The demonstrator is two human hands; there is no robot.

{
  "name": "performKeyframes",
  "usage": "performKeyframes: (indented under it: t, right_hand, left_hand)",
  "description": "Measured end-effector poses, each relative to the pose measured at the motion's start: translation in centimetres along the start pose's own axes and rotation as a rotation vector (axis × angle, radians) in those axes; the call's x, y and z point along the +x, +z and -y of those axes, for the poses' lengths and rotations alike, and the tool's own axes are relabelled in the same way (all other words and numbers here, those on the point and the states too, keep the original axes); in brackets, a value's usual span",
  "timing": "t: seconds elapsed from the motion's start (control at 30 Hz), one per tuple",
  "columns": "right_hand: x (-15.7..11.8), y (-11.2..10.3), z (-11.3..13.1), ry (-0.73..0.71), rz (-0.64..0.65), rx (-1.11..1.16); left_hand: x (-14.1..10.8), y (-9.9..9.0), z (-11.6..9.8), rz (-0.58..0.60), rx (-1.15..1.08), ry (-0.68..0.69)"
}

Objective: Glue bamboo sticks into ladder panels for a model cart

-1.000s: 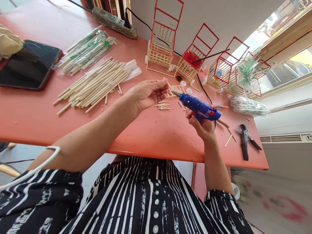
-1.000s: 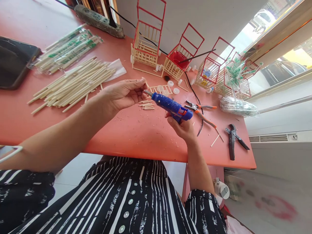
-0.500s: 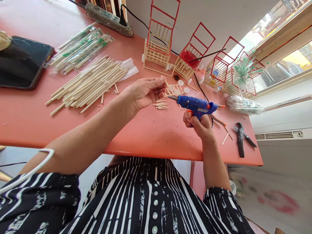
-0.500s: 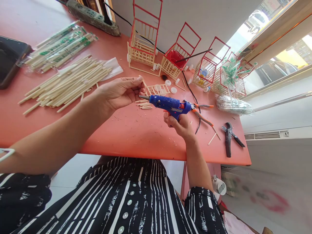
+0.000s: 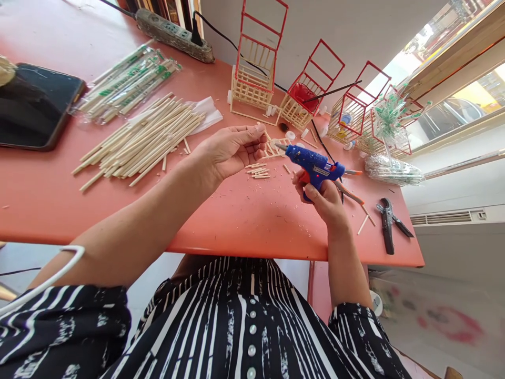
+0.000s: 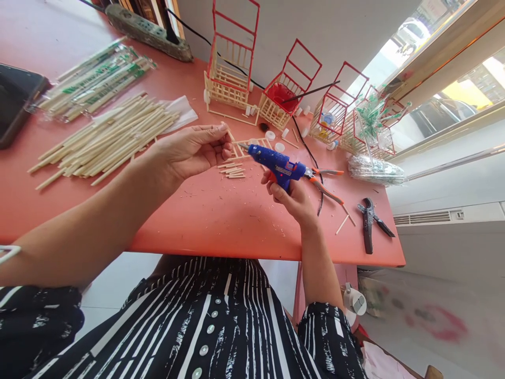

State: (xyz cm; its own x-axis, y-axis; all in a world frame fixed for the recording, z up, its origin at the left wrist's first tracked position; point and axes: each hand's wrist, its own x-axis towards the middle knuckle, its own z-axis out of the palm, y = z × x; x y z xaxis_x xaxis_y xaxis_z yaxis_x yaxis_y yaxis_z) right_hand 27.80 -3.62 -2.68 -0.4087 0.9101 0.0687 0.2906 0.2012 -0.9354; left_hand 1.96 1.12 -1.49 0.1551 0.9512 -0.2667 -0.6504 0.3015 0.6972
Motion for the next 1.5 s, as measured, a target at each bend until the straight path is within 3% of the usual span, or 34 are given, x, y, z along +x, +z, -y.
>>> performKeyframes:
  t: [0.1,0.2,0.3,0.4,0.5,0.63,0.8,1.03,1.17,1.23,1.3,1.5]
  right_hand:
    - [-0.3,-2.0,0.0,0.007,-0.239,-0.186]
    - [-1.1,-5.6,0.1,0.02,-0.462,-0.502]
    - [-2.3,-9.6,-0.6,0.078,-0.566,-0.878]
    - [-3.2,-12.2,-2.1,0.201,-0.555,-1.116]
    - [-3.6,-13.6,-4.0,0.314,-0.505,-1.218]
    - [-3.9,-14.8,-5.8,0.352,-0.415,-1.209]
    - [-4.8,-15.9,-6.3,0.338,-0.345,-1.133]
    - [-5.9,-16.0,-4.5,0.403,-0.333,-1.138]
    - [-5.5,-14.9,-1.4,0.281,-0.568,-1.193]
    - [-4.6,-13.1,0.5,0.141,-0.678,-1.11]
    - [-3.2,-10.4,2.4,0.024,-0.7,-1.005]
    - [0.7,-2.7,5.1,-0.16,-0.517,-0.878]
  left_hand:
    - [0.1,-0.2,-0.1,0.014,-0.005,-0.001]
    - [0.0,-0.3,-0.1,0.019,0.001,-0.001]
    - [-0.2,-0.1,-0.1,0.019,0.02,-0.009]
    - [-0.4,0.2,0.0,0.029,0.029,-0.021]
    - [-0.4,0.4,0.2,0.045,0.031,-0.035]
    - [-0.3,0.4,0.6,0.073,0.064,-0.069]
    - [-0.5,0.3,1.0,0.112,0.176,-0.032]
    - [-0.8,0.6,1.2,0.104,0.315,0.09]
    - [-0.9,0.8,1.4,0.097,0.464,0.199]
    - [-1.0,0.8,1.5,0.114,0.54,0.262]
    - [-1.1,0.8,1.7,0.137,0.591,0.309]
    - [-1.1,0.7,2.0,0.119,0.658,0.331]
